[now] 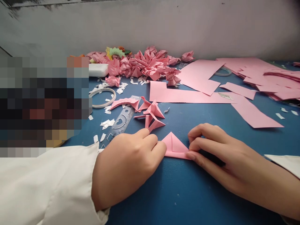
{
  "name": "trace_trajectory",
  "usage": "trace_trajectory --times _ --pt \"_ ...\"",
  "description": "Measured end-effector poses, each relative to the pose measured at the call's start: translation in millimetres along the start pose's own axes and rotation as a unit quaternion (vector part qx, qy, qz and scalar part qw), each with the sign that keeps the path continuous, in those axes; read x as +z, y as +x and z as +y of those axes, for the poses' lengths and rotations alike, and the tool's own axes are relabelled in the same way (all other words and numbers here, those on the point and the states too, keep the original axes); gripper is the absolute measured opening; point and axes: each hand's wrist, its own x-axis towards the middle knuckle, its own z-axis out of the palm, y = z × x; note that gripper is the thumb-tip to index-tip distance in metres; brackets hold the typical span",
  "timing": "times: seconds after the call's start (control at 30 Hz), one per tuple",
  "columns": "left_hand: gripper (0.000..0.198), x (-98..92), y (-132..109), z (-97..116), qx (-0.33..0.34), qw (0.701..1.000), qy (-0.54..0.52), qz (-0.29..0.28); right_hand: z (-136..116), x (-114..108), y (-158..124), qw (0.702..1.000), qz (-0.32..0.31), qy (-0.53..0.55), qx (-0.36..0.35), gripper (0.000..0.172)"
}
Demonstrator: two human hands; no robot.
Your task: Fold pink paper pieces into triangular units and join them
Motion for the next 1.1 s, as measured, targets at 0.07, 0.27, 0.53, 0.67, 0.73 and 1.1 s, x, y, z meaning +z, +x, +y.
trace_trajectory --times 0.07,0.27,0.53,0.67,0.73,1.1 --pt "0.034 -1.2 1.6 0.7 -0.015 1.0 -0.002 -0.01 0.6 -0.2 -0.1 1.0 -0.002 -0.002 -0.003 0.022" --pt "0.032 -5.9 0.3 4.8 -0.009 0.999 0.034 -0.012 -1.4 -1.7 -0.7 1.0 -0.005 -0.008 -0.002 0.023" --pt "0.028 -4.4 4.1 7.0 0.005 0.998 0.063 -0.016 -7.5 -0.9 1.4 0.997 0.0 -0.076 -0.029 0.033" --pt "0.028 -5.4 3.7 6.0 0.019 0.998 0.064 -0.012 -5.5 -0.3 2.4 0.993 0.001 -0.106 -0.049 0.031" --pt "0.027 -7.3 2.8 5.7 0.017 0.997 0.08 0.0 -5.2 -0.4 1.4 0.991 0.013 -0.12 -0.056 0.029" --pt "0.031 -3.4 -5.0 8.9 0.103 0.988 0.076 0.085 -5.6 -1.5 -1.0 0.983 0.012 -0.125 -0.133 0.033"
